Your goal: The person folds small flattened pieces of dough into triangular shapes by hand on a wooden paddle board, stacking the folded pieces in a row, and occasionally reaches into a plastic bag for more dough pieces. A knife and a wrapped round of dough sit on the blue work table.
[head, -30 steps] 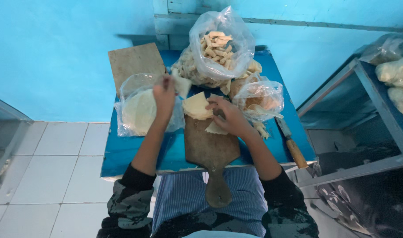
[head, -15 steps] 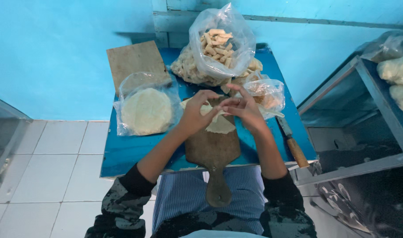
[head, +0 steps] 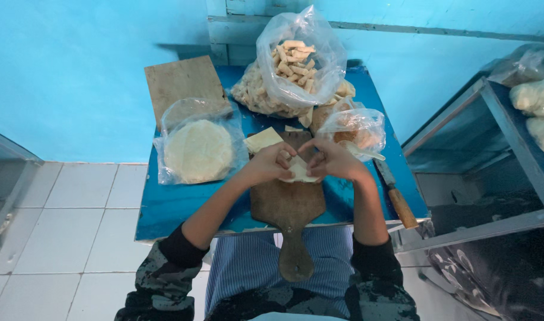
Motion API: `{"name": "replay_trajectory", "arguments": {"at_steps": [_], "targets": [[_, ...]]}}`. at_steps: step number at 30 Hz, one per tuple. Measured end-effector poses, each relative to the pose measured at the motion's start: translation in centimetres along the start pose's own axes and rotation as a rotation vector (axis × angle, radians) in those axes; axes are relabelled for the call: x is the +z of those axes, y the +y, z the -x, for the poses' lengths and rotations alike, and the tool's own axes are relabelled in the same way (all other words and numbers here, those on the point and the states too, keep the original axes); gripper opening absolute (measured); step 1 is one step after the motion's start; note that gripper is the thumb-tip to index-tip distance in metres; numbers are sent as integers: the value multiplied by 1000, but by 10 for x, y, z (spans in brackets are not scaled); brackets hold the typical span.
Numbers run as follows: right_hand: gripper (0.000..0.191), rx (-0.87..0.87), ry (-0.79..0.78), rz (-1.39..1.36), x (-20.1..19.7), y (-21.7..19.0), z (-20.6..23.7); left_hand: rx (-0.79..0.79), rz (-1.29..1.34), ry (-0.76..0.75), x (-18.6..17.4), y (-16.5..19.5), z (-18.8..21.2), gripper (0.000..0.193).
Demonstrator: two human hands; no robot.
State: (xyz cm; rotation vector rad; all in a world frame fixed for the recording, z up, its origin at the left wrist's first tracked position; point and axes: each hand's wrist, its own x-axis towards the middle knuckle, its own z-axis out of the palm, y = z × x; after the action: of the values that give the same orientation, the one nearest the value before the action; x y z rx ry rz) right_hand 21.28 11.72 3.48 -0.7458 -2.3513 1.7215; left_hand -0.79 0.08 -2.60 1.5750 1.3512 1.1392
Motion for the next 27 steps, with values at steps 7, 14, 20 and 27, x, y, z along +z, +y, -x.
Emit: {"name": "replay_trajectory", "arguments": {"at_steps": [7, 14, 20, 27], "targets": [[56, -19, -65, -18, 0, 1, 0, 57, -222, 28, 7, 12, 7, 52], [56, -134, 28, 202, 9, -9, 4, 93, -229, 76, 10, 19, 8, 38], [84, -278, 29, 55, 10, -18, 9, 266, 39, 29, 6, 38, 11, 38], [93, -207, -40, -340, 5, -22, 13, 128, 175, 60, 4, 35, 7, 39]]}}
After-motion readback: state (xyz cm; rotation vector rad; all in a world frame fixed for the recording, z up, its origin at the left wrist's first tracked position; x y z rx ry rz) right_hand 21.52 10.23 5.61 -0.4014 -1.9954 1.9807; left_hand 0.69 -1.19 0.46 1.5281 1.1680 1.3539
